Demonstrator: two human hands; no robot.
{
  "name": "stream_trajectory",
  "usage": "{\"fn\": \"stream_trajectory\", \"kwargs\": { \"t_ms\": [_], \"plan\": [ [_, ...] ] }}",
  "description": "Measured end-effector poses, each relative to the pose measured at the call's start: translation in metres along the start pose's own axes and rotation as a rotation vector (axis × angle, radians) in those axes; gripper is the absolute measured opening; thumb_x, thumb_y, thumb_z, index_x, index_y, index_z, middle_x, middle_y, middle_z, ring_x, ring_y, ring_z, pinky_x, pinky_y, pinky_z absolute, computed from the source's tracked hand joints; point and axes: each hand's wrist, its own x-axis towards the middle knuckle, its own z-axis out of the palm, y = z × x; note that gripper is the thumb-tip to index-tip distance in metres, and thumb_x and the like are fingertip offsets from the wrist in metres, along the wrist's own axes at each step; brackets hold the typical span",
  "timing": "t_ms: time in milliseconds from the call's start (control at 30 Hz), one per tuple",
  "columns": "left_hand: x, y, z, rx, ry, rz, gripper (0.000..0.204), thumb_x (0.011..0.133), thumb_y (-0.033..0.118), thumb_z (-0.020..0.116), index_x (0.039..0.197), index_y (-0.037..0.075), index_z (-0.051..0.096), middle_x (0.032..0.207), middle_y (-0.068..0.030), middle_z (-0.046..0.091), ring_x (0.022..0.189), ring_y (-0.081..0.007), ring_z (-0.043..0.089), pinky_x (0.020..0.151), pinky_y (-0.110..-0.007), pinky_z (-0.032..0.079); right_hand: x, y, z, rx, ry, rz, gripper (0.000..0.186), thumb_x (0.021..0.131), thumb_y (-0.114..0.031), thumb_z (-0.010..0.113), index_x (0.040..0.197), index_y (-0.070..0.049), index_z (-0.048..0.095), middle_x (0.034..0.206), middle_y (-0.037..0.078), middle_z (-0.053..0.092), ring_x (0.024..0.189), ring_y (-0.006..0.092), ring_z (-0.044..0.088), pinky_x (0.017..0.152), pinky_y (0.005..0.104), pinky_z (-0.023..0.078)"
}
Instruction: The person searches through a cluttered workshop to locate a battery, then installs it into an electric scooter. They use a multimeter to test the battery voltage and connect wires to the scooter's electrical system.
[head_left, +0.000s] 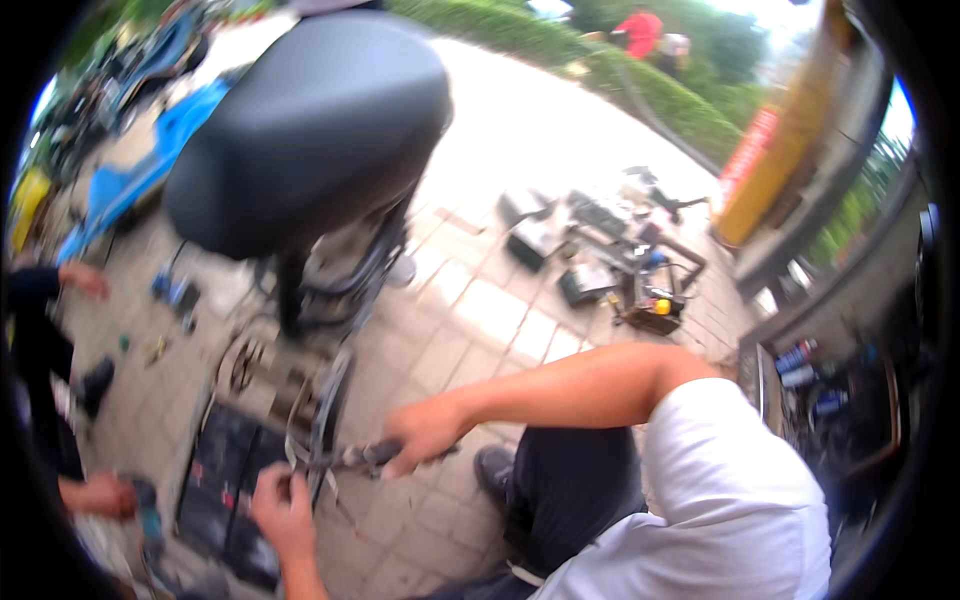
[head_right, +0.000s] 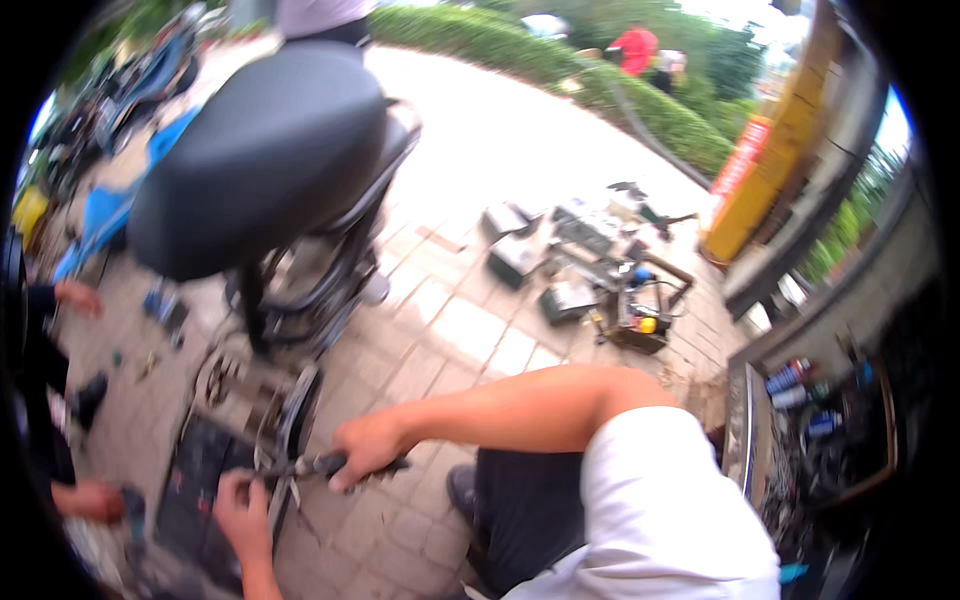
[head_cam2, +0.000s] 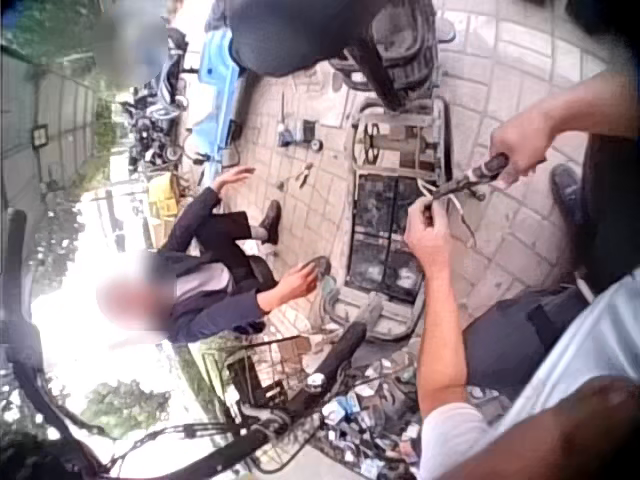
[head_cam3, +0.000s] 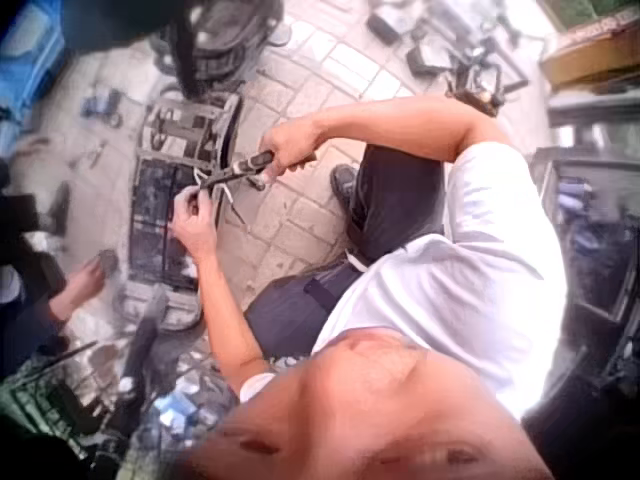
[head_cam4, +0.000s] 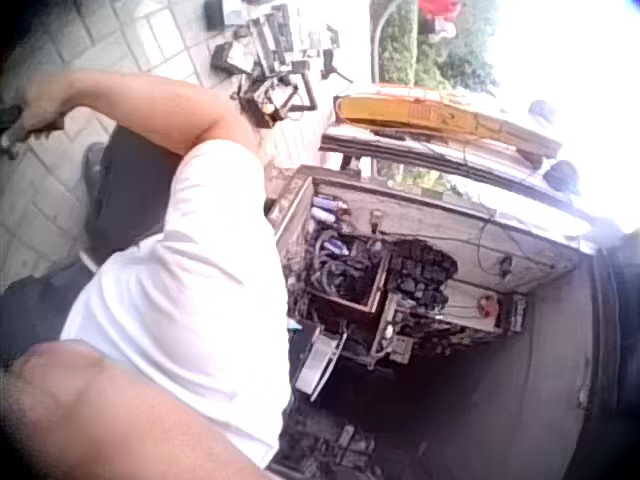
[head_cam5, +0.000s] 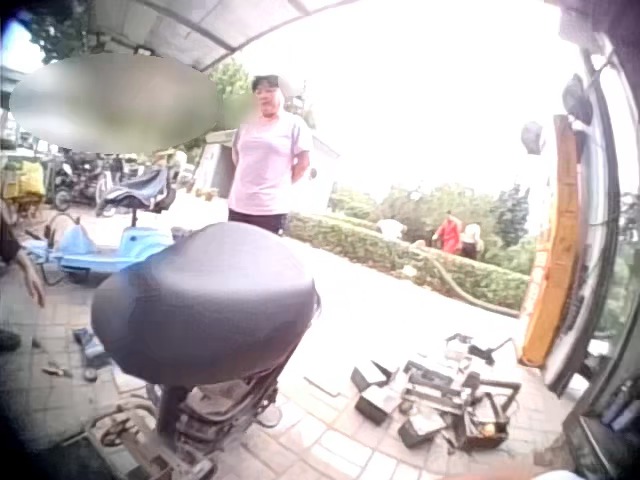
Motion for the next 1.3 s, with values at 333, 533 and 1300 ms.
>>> {"fn": "stream_trajectory", "kwargs": {
  "t_ms": [333,533,1300],
  "plan": [
    [0.003,0.025,0.016,0.055,-0.075,-0.009,0.014,0.088,0.009,0.064,0.098,-0.001,0.061,0.078,-0.0058,0.063,0.066,-0.0126,0.057,0.060,-0.029,0.048,0.004,0.026,0.002,0.424,-0.146,0.192,0.033,0.089,-0.037,0.065,0.090,-0.004,0.059,0.075,0.004,0.059,0.061,0.0143,0.060,0.050,0.0316,0.052],
    [0.009,0.014,0.006,-0.134,-0.223,-0.326,0.014,0.094,0.014,0.056,0.104,0.003,0.058,0.084,-0.0051,0.063,0.067,-0.0112,0.057,0.062,-0.025,0.048,0.010,0.031,0.007,0.534,0.096,0.163,0.030,0.087,-0.035,0.067,0.088,-0.005,0.062,0.072,0.001,0.058,0.060,0.0129,0.054,0.052,0.0309,0.045],
    [0.003,0.006,0.003,-0.188,-0.199,-0.304,0.019,0.095,0.012,0.055,0.109,0.000,0.058,0.092,-0.0076,0.067,0.077,-0.0155,0.065,0.067,-0.027,0.052,0.013,0.023,0.012,0.313,0.231,0.219,0.034,0.085,-0.034,0.067,0.091,-0.001,0.064,0.078,0.007,0.058,0.070,0.0190,0.055,0.057,0.0387,0.046]
  ]
}}
